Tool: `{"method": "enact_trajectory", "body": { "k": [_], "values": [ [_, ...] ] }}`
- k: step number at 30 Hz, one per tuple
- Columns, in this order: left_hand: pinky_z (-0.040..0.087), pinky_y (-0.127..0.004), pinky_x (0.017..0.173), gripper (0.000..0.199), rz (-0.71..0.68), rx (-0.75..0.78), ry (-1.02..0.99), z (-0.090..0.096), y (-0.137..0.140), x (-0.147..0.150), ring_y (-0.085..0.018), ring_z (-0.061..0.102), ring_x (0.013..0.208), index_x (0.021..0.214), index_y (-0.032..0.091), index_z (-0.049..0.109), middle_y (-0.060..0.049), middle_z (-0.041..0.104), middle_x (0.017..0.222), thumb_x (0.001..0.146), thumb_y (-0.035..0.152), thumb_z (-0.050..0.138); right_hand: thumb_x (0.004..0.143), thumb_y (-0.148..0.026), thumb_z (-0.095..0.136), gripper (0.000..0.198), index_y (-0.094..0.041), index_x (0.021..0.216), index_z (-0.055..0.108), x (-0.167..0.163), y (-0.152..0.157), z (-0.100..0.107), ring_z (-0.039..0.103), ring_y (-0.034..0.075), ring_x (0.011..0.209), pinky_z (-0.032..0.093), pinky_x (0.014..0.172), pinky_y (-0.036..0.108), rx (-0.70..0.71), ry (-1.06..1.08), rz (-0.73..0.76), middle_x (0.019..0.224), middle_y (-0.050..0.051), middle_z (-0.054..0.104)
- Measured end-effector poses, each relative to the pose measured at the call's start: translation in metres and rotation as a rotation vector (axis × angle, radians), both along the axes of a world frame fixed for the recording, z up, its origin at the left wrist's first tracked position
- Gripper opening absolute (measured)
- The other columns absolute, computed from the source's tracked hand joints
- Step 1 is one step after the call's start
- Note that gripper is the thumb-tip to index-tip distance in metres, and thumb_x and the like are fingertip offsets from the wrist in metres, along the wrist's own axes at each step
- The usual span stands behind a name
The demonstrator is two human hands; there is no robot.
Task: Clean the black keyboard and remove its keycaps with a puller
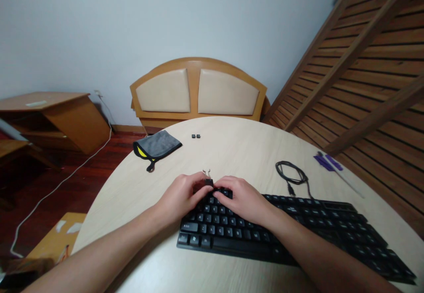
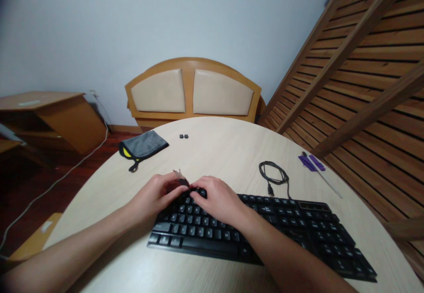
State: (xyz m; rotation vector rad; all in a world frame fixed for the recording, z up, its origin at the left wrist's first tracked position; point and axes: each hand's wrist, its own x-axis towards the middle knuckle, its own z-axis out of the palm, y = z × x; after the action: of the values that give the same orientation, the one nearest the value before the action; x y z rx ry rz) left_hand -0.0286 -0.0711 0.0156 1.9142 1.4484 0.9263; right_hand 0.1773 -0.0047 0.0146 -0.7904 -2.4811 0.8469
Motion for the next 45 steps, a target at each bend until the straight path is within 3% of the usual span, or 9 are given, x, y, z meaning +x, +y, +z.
{"method": "enact_trajectory", "body": {
  "k": [7,12,16,21,28,31,37,41,45],
  "values": [
    [0.048,-0.03,0.066,0.018,0.041,0.0,-0.021,-0.003,0.005,0.002,-0.02,0.066,0.071,0.089,0.019,0.065,-0.003,0.072,0.077,0.098,0.033,0.057,0.092,-0.028,0.068,0.013,-0.02,0.1,0.075,-0.001,-0.002,-0.002,0.069,0.023,0.097,0.051,0.088,0.036,0.092,-0.071,-0.058,0.101,0.006,0.077],
    [0.052,-0.031,0.071,0.02,0.054,-0.101,-0.281,-0.012,0.012,0.002,-0.022,0.072,0.082,0.085,0.02,0.057,-0.005,0.074,0.084,0.096,0.036,0.058,0.095,-0.027,0.065,0.013,-0.02,0.101,0.074,-0.005,-0.005,-0.002,0.069,0.023,0.097,0.051,0.089,0.037,0.124,-0.064,-0.067,0.103,0.006,0.077],
    [0.052,-0.03,0.067,0.023,0.082,-0.135,-0.414,-0.019,0.015,0.002,-0.021,0.071,0.078,0.085,0.018,0.057,-0.004,0.072,0.082,0.094,0.039,0.061,0.093,-0.025,0.065,0.012,-0.019,0.101,0.073,-0.006,-0.006,-0.004,0.069,0.023,0.097,0.052,0.09,0.038,0.099,-0.022,-0.091,0.104,0.006,0.076],
    [0.051,-0.029,0.065,0.025,0.151,-0.054,-0.391,-0.017,0.012,0.006,-0.02,0.07,0.075,0.084,0.017,0.059,-0.003,0.07,0.08,0.093,0.04,0.064,0.089,-0.023,0.069,0.016,-0.022,0.105,0.071,-0.005,-0.003,-0.007,0.07,0.02,0.095,0.054,0.089,0.036,-0.011,0.106,-0.091,0.104,0.004,0.076],
    [0.048,-0.027,0.063,0.027,0.139,-0.077,-0.45,-0.012,0.009,0.008,-0.019,0.068,0.072,0.084,0.017,0.061,-0.003,0.07,0.078,0.091,0.042,0.067,0.086,-0.021,0.075,0.026,-0.023,0.109,0.065,-0.002,-0.005,-0.004,0.072,0.016,0.092,0.055,0.086,0.03,-0.185,0.265,-0.097,0.096,0.0,0.076],
    [0.047,-0.027,0.062,0.029,0.159,-0.094,-0.483,-0.011,0.009,0.009,-0.017,0.066,0.068,0.079,0.017,0.059,-0.001,0.068,0.071,0.088,0.042,0.069,0.09,-0.023,0.072,0.02,-0.024,0.108,0.065,-0.002,-0.005,-0.002,0.072,0.015,0.09,0.054,0.083,0.029,-0.143,0.291,-0.055,0.095,-0.002,0.077],
    [0.048,-0.028,0.063,0.03,0.162,-0.157,-0.551,-0.014,0.012,0.011,-0.017,0.064,0.066,0.079,0.017,0.059,0.0,0.066,0.069,0.085,0.044,0.07,0.097,-0.027,0.065,0.008,-0.026,0.103,0.071,-0.001,-0.003,-0.005,0.07,0.02,0.092,0.05,0.088,0.037,0.246,0.158,0.021,0.1,0.0,0.078],
    [0.047,-0.029,0.065,0.026,0.154,-0.102,-0.491,-0.017,0.012,0.01,-0.018,0.064,0.069,0.082,0.017,0.059,-0.001,0.067,0.073,0.089,0.042,0.066,0.098,-0.026,0.063,0.009,-0.025,0.102,0.071,-0.002,-0.004,-0.006,0.069,0.019,0.098,0.051,0.09,0.035,0.184,0.208,-0.03,0.104,0.001,0.077],
    [0.045,-0.029,0.065,0.023,0.221,0.01,-0.296,-0.022,0.014,0.007,-0.018,0.06,0.07,0.082,0.018,0.06,-0.002,0.065,0.075,0.091,0.039,0.062,0.099,-0.027,0.06,0.011,-0.025,0.103,0.07,-0.002,-0.004,-0.002,0.07,0.018,0.097,0.053,0.087,0.033,0.085,0.255,-0.112,0.102,0.001,0.076]
  ]
}}
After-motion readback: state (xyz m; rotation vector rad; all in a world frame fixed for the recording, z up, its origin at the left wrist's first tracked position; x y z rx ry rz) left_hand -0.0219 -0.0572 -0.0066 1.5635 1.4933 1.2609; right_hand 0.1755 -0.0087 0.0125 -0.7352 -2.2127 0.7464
